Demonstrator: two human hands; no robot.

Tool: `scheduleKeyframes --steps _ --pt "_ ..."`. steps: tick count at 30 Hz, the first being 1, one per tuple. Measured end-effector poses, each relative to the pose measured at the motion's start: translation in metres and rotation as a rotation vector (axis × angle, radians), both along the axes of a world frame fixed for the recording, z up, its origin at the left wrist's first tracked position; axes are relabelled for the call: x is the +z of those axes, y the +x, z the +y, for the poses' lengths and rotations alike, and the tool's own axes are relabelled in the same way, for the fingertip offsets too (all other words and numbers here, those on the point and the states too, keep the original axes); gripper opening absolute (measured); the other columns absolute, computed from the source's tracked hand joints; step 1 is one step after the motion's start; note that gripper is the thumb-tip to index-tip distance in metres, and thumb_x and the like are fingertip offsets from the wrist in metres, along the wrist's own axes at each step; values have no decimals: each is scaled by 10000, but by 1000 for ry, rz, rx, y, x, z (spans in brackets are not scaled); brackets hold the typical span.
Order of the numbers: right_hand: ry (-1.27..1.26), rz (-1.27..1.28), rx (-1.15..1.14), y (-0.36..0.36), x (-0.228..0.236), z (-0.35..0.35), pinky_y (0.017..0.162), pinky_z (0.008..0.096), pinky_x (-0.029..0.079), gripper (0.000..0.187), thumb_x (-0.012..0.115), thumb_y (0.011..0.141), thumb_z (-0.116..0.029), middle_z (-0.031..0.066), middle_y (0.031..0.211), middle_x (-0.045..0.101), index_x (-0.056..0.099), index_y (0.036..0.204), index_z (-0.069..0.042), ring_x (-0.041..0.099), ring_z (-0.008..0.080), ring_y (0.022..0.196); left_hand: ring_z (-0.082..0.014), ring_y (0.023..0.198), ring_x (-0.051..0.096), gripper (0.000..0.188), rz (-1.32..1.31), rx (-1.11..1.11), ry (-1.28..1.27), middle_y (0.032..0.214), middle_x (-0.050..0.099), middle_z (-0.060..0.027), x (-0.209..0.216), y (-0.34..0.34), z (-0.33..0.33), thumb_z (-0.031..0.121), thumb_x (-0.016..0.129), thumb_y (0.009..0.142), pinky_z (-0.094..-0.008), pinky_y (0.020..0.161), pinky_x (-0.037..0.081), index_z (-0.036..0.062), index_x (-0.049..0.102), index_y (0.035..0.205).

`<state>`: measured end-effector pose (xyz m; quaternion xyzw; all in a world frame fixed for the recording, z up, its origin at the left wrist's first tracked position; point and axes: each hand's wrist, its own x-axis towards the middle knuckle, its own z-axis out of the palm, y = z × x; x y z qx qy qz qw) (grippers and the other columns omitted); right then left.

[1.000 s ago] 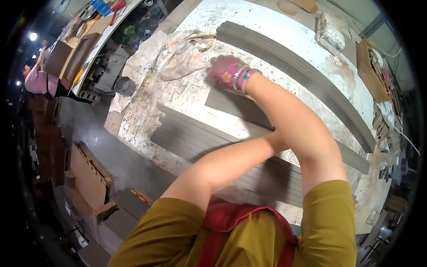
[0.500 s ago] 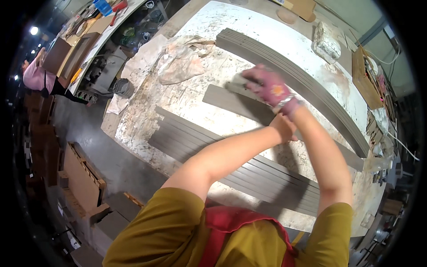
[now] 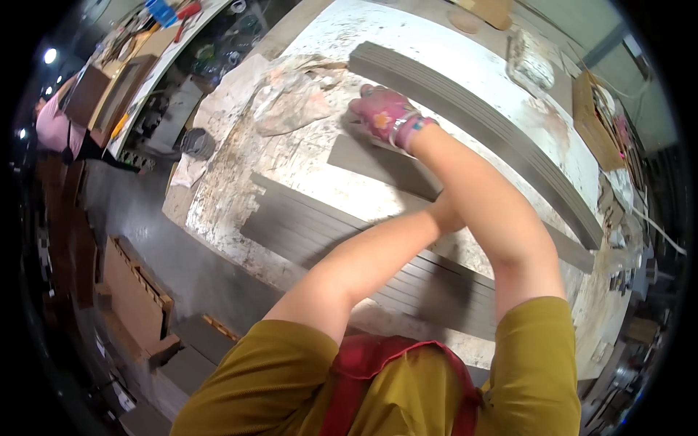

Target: The person sands long wooden boards by hand using a sanding block, then stacks the finished boards onto a large pile before cleaning the sanding block with a cloth.

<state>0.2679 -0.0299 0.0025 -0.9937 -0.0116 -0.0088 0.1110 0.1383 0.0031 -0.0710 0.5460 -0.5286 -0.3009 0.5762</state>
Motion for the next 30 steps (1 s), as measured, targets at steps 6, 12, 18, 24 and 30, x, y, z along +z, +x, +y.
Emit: scheduleKeyframes --steps 6,12,18,24,30 --pt "399 -221 -341 -209 36 -54 882 401 448 340 640 831 -214 161 1039 597 593 1132 -64 567 344 978 -343 1136 501 489 -818 -212 208 1164 580 -147 2 33 14 378 647 787 -452 913 401 74 562 1161" --pt "617 -531 -1379 -531 63 -126 709 268 492 340 661 831 -206 60 885 664 629 1106 -9 596 130 747 -340 1363 250 701 -1139 -268 325 1484 274 -122 32 -1 23 357 656 805 -578 1056 242 80 362 1378" --pt "544 -395 -1641 -681 9 -153 711 291 499 360 650 770 -229 108 892 668 649 1057 -11 626 175 784 -337 1366 239 737 -1116 -361 296 1504 240 -105 18 -68 -15 443 577 849 -560 1057 213 85 292 1427" --pt "475 -448 -1648 -665 -34 -192 881 326 468 383 623 766 -244 170 1059 654 648 1096 -51 619 276 987 -331 1372 231 679 -1230 -336 280 1517 218 -92 11 -75 -20 405 504 899 -559 1058 206 81 256 1442" --pt "368 -180 -1500 -672 -30 -168 898 343 462 359 633 771 -279 145 1053 659 659 1067 -77 614 292 997 -322 1368 234 705 -1238 -309 309 1501 239 -98 16 -78 -18 344 574 859 -560 1066 208 74 264 1432"
